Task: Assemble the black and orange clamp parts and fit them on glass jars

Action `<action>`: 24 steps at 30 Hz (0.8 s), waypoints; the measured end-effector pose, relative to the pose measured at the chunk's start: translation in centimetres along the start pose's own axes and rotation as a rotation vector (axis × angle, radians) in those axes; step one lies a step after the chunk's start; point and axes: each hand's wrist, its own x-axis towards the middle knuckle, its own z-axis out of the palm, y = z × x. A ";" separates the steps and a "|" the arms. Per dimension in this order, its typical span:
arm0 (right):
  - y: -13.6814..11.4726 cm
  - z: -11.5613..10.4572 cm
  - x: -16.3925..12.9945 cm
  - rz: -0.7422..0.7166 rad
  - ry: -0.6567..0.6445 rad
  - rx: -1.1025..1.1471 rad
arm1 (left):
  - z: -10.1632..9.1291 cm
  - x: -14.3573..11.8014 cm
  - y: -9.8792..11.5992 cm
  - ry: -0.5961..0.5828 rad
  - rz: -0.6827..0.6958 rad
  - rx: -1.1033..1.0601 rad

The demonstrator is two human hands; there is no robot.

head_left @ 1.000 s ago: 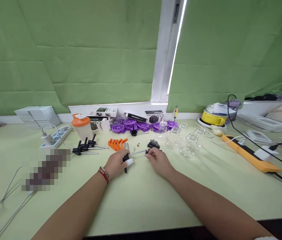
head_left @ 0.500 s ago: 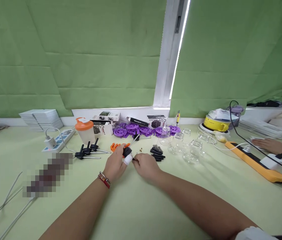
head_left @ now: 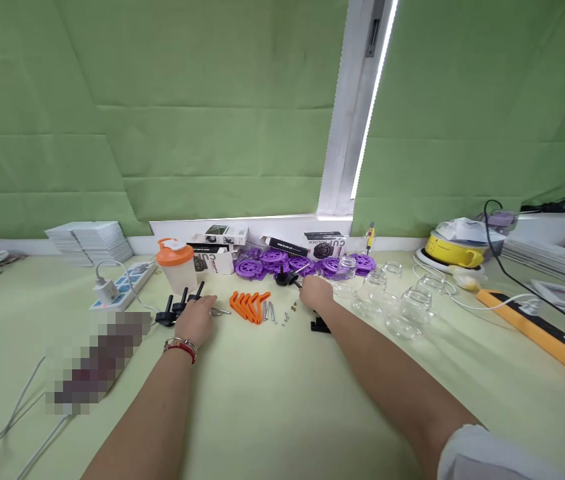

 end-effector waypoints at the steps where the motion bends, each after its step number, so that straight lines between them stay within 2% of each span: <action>1: 0.0 0.2 0.2 0.006 -0.003 -0.006 | 0.1 0.1 0.0 -0.010 0.010 0.002; 11: 0.1 0.1 0.0 0.022 -0.017 -0.045 | 0.1 0.5 0.1 -0.004 0.053 -0.044; 16: 0.1 -0.5 -0.8 0.001 -0.015 -0.039 | -0.6 0.6 0.3 0.075 0.072 -0.080; 19: -0.3 -1.5 -2.0 -0.033 0.006 -0.029 | -1.4 0.5 0.9 0.210 0.108 -0.091; 21: -0.7 -2.2 -3.6 -0.113 0.061 0.009 | -2.2 0.1 2.0 0.315 0.154 -0.088; 24: -1.5 -3.0 -7.1 -0.468 0.253 0.172 | -3.5 -1.0 4.7 0.368 0.294 -0.086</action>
